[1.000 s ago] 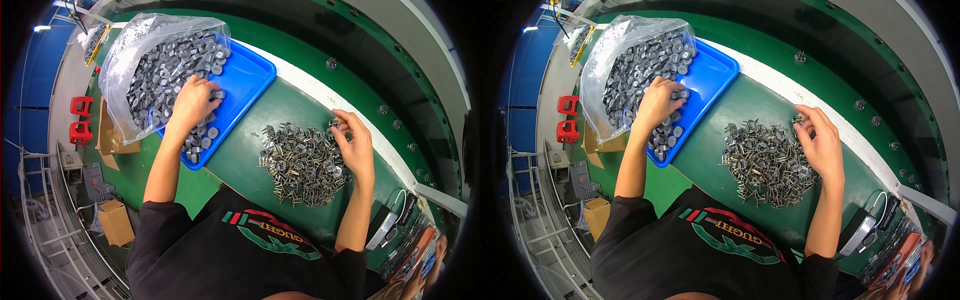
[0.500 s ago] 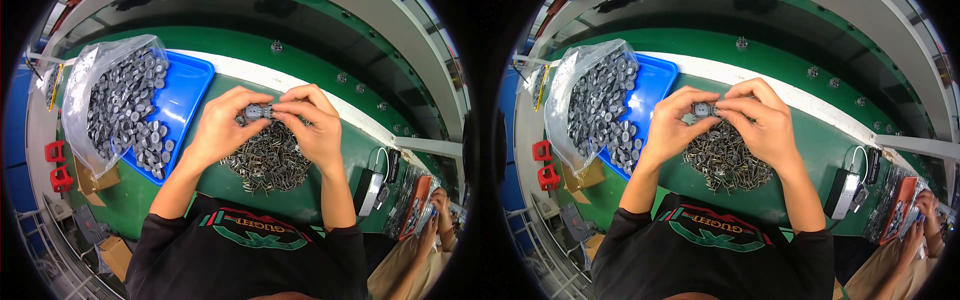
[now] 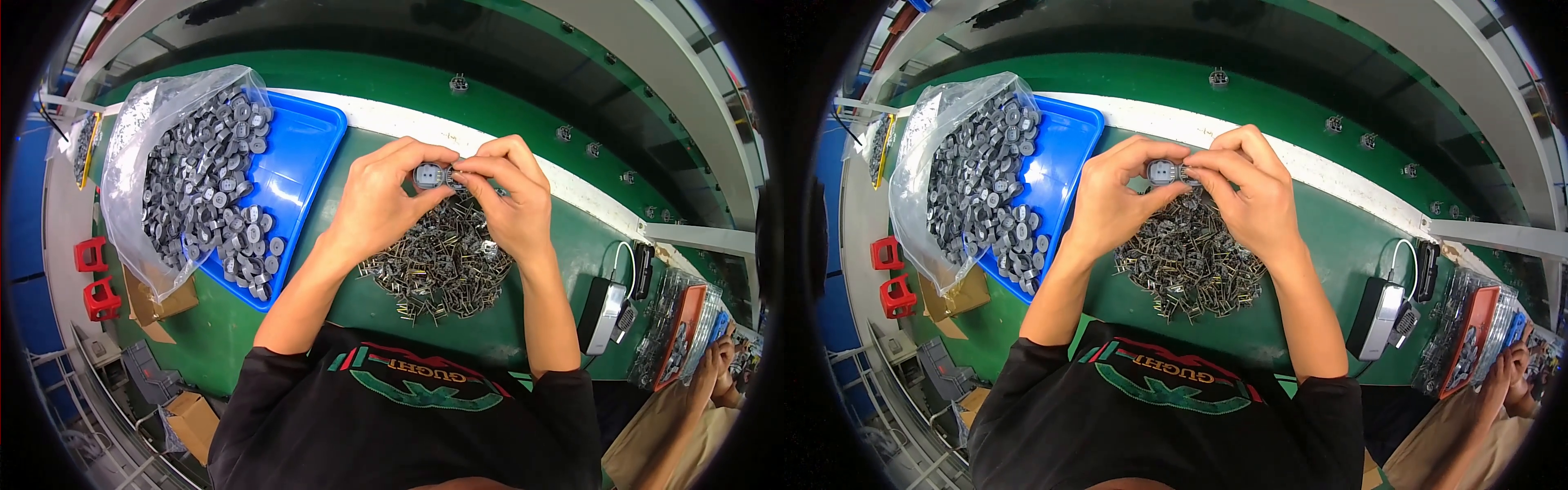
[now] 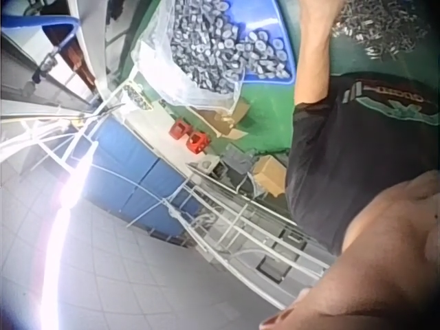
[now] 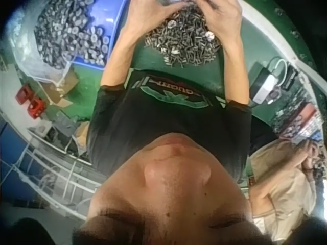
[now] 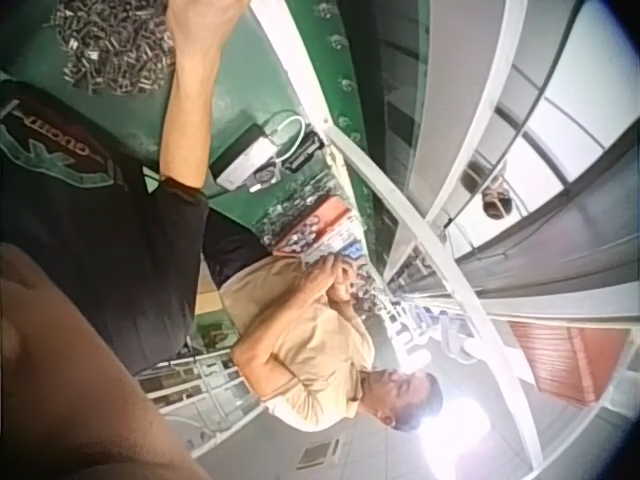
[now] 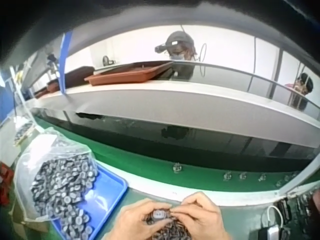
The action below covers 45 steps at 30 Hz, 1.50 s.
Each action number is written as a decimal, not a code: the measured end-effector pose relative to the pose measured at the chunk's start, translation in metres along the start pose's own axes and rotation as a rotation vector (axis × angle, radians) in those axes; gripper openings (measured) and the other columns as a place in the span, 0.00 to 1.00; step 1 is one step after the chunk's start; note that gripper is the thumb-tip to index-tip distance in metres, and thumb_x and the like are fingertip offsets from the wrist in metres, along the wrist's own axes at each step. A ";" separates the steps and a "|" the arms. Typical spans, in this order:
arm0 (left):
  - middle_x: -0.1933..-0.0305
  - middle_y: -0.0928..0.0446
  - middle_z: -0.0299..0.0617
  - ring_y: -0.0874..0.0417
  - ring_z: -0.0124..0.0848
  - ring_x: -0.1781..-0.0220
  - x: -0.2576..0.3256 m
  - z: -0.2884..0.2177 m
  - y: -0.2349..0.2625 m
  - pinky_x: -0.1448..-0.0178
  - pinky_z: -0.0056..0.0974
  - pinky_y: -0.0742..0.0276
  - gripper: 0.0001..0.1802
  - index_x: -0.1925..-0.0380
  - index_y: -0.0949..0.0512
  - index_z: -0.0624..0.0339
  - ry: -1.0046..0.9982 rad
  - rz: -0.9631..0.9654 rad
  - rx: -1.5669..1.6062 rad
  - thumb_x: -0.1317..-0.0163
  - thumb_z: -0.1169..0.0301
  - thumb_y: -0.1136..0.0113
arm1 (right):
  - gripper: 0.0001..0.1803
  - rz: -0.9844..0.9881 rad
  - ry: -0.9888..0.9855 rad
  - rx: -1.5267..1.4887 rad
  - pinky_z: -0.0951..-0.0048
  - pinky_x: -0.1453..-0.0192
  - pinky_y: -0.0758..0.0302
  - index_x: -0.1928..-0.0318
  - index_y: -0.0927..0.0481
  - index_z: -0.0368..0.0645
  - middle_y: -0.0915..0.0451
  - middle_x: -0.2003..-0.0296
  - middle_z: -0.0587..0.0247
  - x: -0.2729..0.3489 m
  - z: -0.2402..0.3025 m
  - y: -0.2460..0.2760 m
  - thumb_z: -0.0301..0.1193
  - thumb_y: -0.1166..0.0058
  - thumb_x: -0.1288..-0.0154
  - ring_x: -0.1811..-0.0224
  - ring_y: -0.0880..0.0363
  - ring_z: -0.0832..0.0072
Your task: The person assembles small metal clips into plastic circular housings by hand, taking the clips from a blue plastic tray and inserting them one by one into the housings.
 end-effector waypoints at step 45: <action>0.48 0.21 0.55 0.19 0.46 0.44 -0.015 0.064 -0.018 0.36 0.38 0.23 0.20 0.41 0.29 0.71 0.510 0.111 1.271 0.33 0.79 0.46 | 0.10 0.180 -0.111 0.510 0.64 0.59 0.25 0.65 0.18 0.41 0.23 0.71 0.62 0.023 -0.051 -0.008 0.27 0.33 0.48 0.66 0.24 0.63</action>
Point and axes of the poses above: each hand's wrist, its own x-axis away from the middle knuckle, its own y-axis out of the back of the hand, z = x × y, the point moved 2 cm from there along -x, towards the middle knuckle
